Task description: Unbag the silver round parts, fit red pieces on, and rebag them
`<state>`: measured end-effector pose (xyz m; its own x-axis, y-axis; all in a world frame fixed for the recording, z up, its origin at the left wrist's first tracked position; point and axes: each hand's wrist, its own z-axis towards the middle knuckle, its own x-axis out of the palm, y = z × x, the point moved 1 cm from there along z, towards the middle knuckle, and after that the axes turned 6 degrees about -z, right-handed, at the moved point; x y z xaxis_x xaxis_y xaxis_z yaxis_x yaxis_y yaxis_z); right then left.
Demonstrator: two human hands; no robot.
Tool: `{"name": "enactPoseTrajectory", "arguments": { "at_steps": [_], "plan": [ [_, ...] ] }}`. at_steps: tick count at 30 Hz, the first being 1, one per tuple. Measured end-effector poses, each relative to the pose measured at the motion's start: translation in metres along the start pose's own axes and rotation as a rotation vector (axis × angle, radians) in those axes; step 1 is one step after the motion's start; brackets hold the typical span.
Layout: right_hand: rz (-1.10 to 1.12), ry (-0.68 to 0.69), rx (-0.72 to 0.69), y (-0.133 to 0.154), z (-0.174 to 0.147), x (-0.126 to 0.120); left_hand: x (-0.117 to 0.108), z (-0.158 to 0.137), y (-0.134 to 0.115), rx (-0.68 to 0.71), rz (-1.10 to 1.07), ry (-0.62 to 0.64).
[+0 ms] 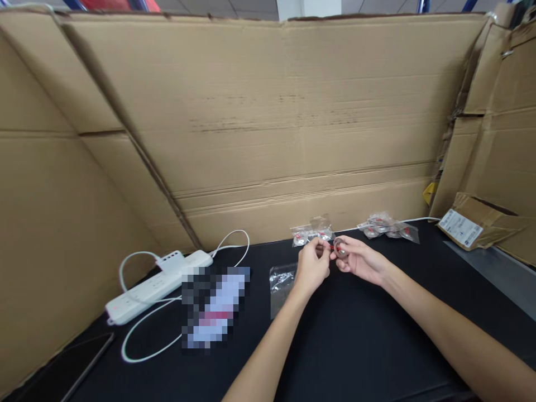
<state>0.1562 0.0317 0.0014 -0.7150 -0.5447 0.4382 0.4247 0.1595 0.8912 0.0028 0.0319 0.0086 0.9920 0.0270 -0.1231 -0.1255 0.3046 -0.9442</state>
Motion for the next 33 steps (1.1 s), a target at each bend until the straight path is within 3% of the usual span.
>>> {"name": "enactPoseTrajectory", "arguments": {
  "at_steps": [5, 8, 11, 15, 25, 30, 33],
  "plan": [
    [-0.003, -0.177, -0.030, 0.000, 0.005, -0.013, -0.014, 0.000, -0.004, 0.188, 0.680, 0.015],
    [0.005, -0.350, -0.038, -0.004, 0.008, -0.027, -0.019, -0.005, -0.005, 0.152, 0.982, 0.065],
    [0.045, -0.467, -0.017, -0.008, 0.009, -0.039, -0.017, -0.009, -0.006, 0.105, 1.095, 0.166],
    [0.072, -0.546, -0.005, -0.010, 0.010, -0.045, -0.013, -0.014, -0.008, 0.090, 1.097, 0.258],
    [0.048, -0.482, 0.011, -0.011, 0.010, -0.033, -0.011, -0.023, -0.016, 0.038, 1.114, 0.342],
    [0.000, -0.492, -0.020, -0.014, 0.009, -0.030, -0.012, -0.020, -0.009, 0.047, 0.904, 0.290],
    [-0.174, -0.524, -0.109, -0.016, 0.011, -0.030, -0.008, -0.016, -0.006, 0.038, 0.590, 0.249]
  ]
}}
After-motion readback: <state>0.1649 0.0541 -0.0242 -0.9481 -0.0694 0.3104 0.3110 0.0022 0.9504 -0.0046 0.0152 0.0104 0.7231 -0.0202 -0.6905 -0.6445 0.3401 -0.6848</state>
